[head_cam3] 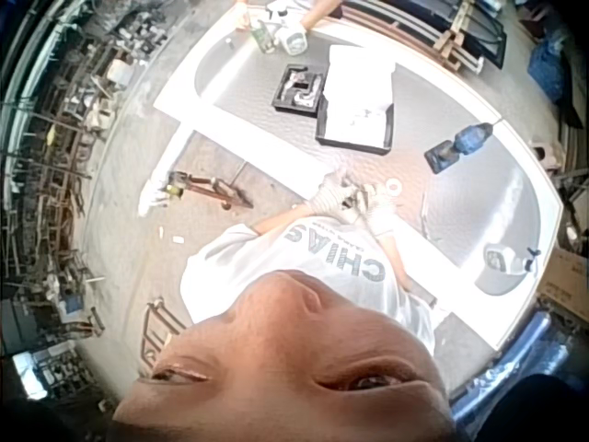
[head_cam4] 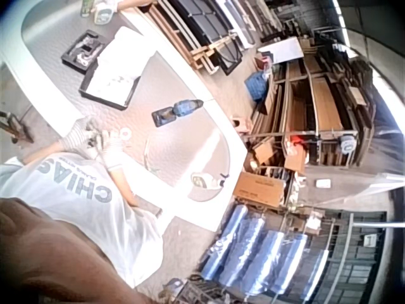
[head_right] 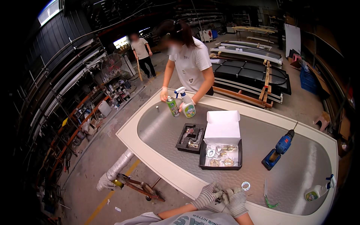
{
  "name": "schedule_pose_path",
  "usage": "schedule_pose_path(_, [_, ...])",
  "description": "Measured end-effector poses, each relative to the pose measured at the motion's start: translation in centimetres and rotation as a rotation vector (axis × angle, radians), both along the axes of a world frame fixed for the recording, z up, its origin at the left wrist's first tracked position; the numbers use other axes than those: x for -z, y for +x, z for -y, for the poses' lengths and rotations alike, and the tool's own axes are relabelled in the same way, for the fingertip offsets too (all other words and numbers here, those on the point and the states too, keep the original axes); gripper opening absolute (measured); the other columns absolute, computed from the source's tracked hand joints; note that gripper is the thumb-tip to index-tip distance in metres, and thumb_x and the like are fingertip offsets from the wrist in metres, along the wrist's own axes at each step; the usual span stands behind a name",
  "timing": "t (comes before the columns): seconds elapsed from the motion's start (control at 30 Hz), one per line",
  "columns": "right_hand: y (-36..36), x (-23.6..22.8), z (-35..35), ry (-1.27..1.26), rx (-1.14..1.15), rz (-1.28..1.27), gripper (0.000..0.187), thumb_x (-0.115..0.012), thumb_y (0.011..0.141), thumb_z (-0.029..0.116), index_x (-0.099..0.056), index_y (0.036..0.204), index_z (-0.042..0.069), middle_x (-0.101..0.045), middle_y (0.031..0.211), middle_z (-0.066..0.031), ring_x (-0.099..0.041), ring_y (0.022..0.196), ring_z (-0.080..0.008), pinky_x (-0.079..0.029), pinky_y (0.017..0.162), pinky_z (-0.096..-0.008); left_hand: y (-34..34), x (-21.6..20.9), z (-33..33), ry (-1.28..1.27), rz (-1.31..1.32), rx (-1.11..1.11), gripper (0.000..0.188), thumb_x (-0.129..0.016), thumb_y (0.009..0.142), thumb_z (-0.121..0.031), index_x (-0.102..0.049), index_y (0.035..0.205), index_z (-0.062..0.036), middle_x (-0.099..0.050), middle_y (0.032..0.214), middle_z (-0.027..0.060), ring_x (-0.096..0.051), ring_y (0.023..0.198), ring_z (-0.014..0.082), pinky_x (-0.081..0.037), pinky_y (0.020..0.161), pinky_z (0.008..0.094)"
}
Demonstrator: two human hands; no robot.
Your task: The person assembles a metal escutcheon plate with a screw and installs it into a pre-drilled hole on a white cabinet door. They use a cordless drill to secure the hardware in place.
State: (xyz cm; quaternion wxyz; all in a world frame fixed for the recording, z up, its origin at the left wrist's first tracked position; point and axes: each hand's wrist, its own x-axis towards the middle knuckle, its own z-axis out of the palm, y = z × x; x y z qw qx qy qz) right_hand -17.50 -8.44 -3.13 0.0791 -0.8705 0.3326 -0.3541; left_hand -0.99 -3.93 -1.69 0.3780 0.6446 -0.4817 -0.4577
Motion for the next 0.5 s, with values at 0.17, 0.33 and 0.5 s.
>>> schedule_pose_path(0.17, [-0.9, -0.2, 0.3, 0.111, -0.175, -0.13, 0.011, -0.065, 0.074, 0.018, -0.063, 0.08, 0.009, -0.055, 0.06, -0.0089, -0.053, 0.058, -0.0309, -0.043, 0.059, -0.0422, 0.7, 1.5, 0.4, 0.1, -0.058, 0.062, 0.022, -0.069, 0.081, -0.016, -0.058, 0.095, -0.0035, -0.063, 0.074, 0.0044, -0.058, 0.062, 0.0109, -0.049, 0.055, 0.0254])
schedule_pose_path(0.33, [-0.7, -0.6, 0.6, 0.262, -0.18, -0.221, 0.009, -0.064, 0.074, 0.019, -0.065, 0.075, 0.009, -0.057, 0.058, -0.0119, -0.056, 0.055, -0.0319, -0.044, 0.056, -0.0426, 0.7, 2.2, 0.4, 0.11, -0.107, 0.08, 0.021, -0.069, 0.081, -0.016, -0.059, 0.096, -0.004, -0.063, 0.075, 0.004, -0.057, 0.061, 0.0108, -0.048, 0.054, 0.025])
schedule_pose_path(0.5, [-0.7, -1.2, 0.1, 0.325, -0.118, -0.172, 0.013, -0.062, 0.076, 0.021, -0.066, 0.075, 0.009, -0.059, 0.06, -0.0144, -0.058, 0.057, -0.0335, -0.044, 0.055, -0.0433, 0.6, 2.0, 0.5, 0.06, -0.094, 0.1, 0.023, -0.067, 0.083, -0.017, -0.058, 0.098, -0.0031, -0.064, 0.078, 0.0048, -0.059, 0.065, 0.0109, -0.05, 0.057, 0.0244])
